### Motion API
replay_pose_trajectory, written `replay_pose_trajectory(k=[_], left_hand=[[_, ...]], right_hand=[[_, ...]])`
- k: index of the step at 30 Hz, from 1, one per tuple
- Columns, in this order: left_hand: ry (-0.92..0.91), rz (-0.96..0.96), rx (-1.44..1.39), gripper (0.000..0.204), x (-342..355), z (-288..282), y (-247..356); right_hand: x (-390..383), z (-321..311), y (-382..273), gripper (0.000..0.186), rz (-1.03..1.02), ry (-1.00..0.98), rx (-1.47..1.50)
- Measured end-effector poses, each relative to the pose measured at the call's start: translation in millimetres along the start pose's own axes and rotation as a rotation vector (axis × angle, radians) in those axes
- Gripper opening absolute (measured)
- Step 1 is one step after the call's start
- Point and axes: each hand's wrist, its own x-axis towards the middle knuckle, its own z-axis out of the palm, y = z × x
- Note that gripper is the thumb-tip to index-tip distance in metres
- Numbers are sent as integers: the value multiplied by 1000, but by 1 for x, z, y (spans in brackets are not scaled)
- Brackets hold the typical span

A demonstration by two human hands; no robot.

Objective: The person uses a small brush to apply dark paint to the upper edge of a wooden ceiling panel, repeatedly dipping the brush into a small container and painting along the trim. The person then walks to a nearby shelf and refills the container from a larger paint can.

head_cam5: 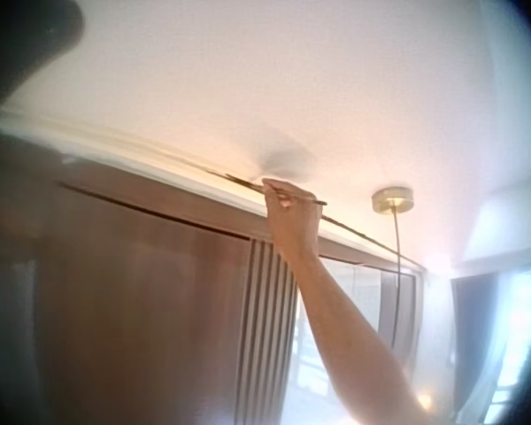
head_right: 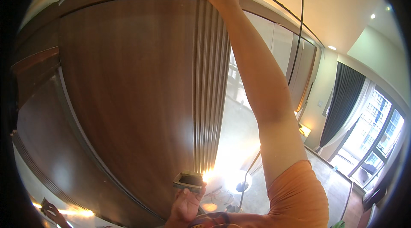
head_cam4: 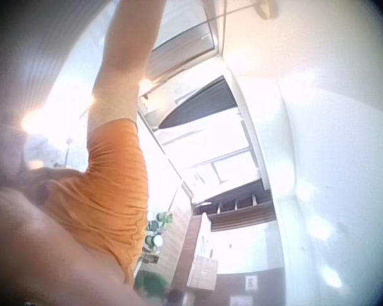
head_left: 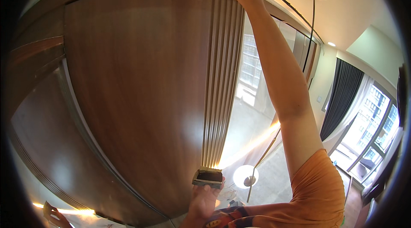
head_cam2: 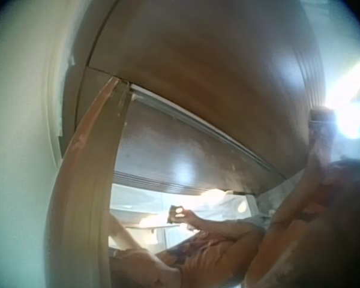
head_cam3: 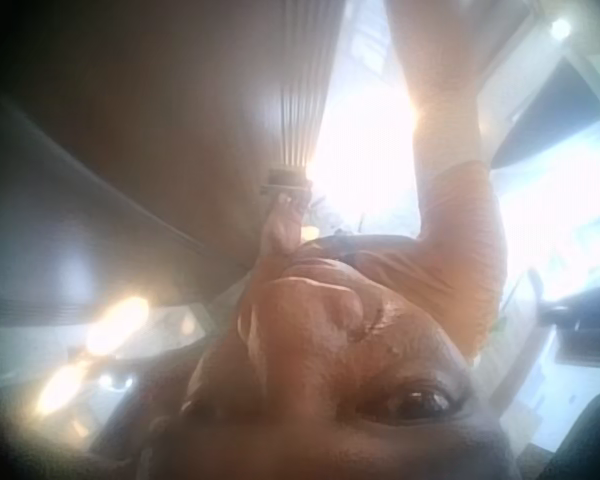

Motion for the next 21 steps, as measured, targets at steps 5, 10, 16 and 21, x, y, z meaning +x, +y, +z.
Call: replay_pose_trajectory(k=[5, 10, 16, 21], left_hand=[[-11, 23, 1, 45, 0, 2, 0], [5, 9, 5, 44, -2, 2, -1], [-6, 53, 50, 46, -9, -1, -5], [-75, -1, 98, 46, -6, -34, -3]], right_hand=[[3, -4, -9, 24, 194, -35, 200], [1, -12, 7, 24, 195, 20, 133], [6, -34, 51, 22, 139, 132, 12], [-7, -42, 92, 22, 106, 171, -62]])
